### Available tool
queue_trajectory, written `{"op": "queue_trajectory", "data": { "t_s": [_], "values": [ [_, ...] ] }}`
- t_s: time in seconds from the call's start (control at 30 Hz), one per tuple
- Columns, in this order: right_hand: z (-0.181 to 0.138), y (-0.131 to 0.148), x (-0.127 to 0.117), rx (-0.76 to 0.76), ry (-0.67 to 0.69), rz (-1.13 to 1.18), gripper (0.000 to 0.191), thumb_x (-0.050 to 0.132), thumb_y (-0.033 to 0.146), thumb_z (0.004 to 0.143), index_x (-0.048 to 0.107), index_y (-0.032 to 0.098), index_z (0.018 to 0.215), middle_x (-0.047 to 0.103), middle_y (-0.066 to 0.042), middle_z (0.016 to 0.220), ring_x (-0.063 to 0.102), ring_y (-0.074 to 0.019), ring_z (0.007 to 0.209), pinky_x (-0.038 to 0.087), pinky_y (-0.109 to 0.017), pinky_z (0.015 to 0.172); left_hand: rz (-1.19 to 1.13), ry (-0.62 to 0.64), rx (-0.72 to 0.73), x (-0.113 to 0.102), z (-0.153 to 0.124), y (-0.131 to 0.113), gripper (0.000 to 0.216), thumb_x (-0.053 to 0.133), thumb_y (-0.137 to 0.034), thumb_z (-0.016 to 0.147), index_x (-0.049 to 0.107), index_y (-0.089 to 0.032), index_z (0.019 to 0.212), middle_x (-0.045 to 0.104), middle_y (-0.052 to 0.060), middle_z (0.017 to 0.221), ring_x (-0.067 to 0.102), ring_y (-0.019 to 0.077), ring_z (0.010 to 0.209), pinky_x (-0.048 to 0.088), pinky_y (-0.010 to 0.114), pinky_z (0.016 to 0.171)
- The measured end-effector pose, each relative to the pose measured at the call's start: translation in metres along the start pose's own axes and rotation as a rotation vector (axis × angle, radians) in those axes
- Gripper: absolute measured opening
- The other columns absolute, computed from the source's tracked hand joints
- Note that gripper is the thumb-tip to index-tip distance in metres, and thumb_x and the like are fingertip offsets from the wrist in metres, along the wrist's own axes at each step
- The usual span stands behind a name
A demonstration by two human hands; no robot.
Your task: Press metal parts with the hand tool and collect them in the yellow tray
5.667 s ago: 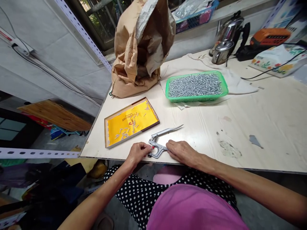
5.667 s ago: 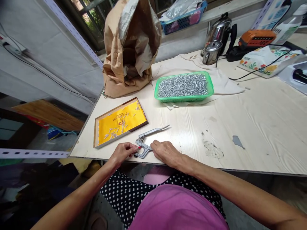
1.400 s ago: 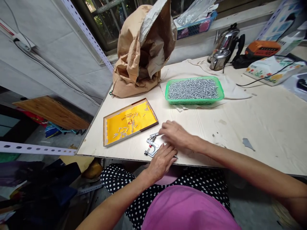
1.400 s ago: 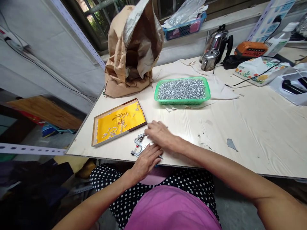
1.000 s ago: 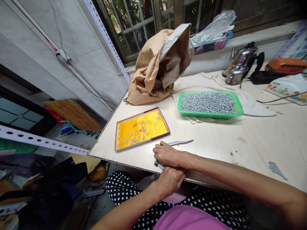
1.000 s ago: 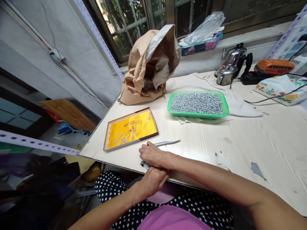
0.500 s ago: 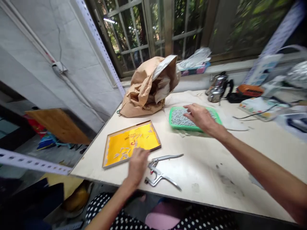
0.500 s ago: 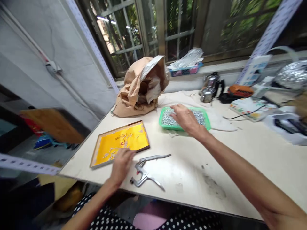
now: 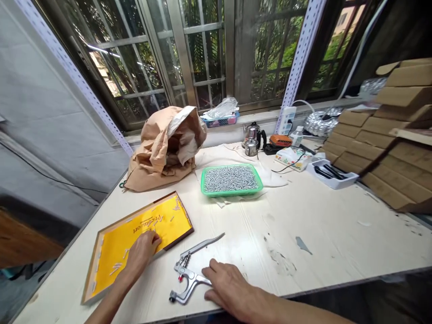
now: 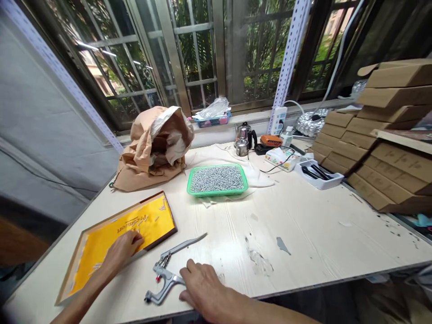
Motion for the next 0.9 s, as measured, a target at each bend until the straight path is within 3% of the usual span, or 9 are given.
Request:
{"op": "queue_trajectory", "data": {
  "t_s": [0.13,0.3,0.4,0.5,0.6,0.7,0.9],
  "values": [
    [0.002,-0.007,0.013,0.045,-0.026,-0.053,0.01,0.054,0.02,0.092,0.057,0.018,0.101,0.061,-0.007,0.108,0.059,-0.0206,0.094,0.045,-0.033,0.082,0.03,-0.037,0.038,-0.01,-0.004,-0.008,0.017,0.05,-0.02,0.086,0.064,-0.014,0.078,0.07,0.009,0.089,0.065,0.0216,0.086,0.04,0.025,0.069],
    [0.01,-0.014,0.029,0.059,-0.021,-0.118,0.008,0.053,0.022,0.093,0.057,0.017,0.099,0.062,-0.008,0.101,0.061,-0.0198,0.086,0.045,-0.031,0.072,-0.208,-0.133,0.198,-0.017,-0.048,-0.033,0.025,0.05,-0.03,0.086,0.07,-0.016,0.092,0.072,0.009,0.097,0.065,0.0223,0.092,0.046,0.029,0.081],
    [0.011,-0.014,0.029,0.03,-0.057,-0.129,0.009,0.055,0.024,0.093,0.057,0.017,0.097,0.063,-0.007,0.098,0.061,-0.0193,0.083,0.044,-0.031,0.068,-0.367,-0.036,0.198,-0.005,-0.075,-0.04,0.028,0.051,-0.034,0.083,0.072,-0.017,0.091,0.073,0.008,0.096,0.067,0.0217,0.087,0.049,0.03,0.078],
    [0.009,-0.013,0.026,0.013,-0.097,-0.148,0.007,0.058,0.023,0.091,0.057,0.017,0.095,0.063,-0.006,0.094,0.061,-0.0186,0.08,0.043,-0.029,0.064,-0.52,0.128,0.101,0.014,-0.091,-0.038,0.03,0.054,-0.038,0.079,0.072,-0.015,0.084,0.071,0.006,0.077,0.062,0.0172,0.063,0.047,0.027,0.06],
    [0.008,-0.012,0.024,-0.02,-0.142,-0.158,0.005,0.056,0.022,0.091,0.057,0.017,0.091,0.063,-0.006,0.091,0.061,-0.017,0.076,0.04,-0.028,0.061,-0.712,0.237,0.02,0.03,-0.097,-0.037,0.034,0.058,-0.043,0.075,0.069,-0.012,0.081,0.063,0.001,0.06,0.054,0.0128,0.051,0.042,0.024,0.053],
    [0.007,-0.012,0.023,-0.028,-0.167,-0.165,0.006,0.055,0.022,0.092,0.056,0.018,0.09,0.063,-0.005,0.089,0.06,-0.0163,0.073,0.038,-0.028,0.06,-0.787,0.259,-0.03,0.038,-0.1,-0.038,0.04,0.062,-0.049,0.07,0.068,-0.011,0.081,0.06,0.0,0.056,0.05,0.0114,0.049,0.038,0.023,0.05],
    [0.008,-0.012,0.024,0.009,-0.135,-0.18,0.006,0.055,0.023,0.092,0.056,0.017,0.09,0.062,-0.005,0.088,0.059,-0.0166,0.074,0.037,-0.029,0.06,-0.64,0.251,-0.035,0.038,-0.1,-0.04,0.04,0.065,-0.048,0.068,0.072,-0.011,0.078,0.064,0.001,0.058,0.05,0.0122,0.053,0.035,0.023,0.051]
  ]
}}
Point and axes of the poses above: each hand's wrist, its own z-axis towards the middle knuckle, its own x-axis out of the palm, y = z × x, the point moved 6 cm from there along z, towards the middle knuckle
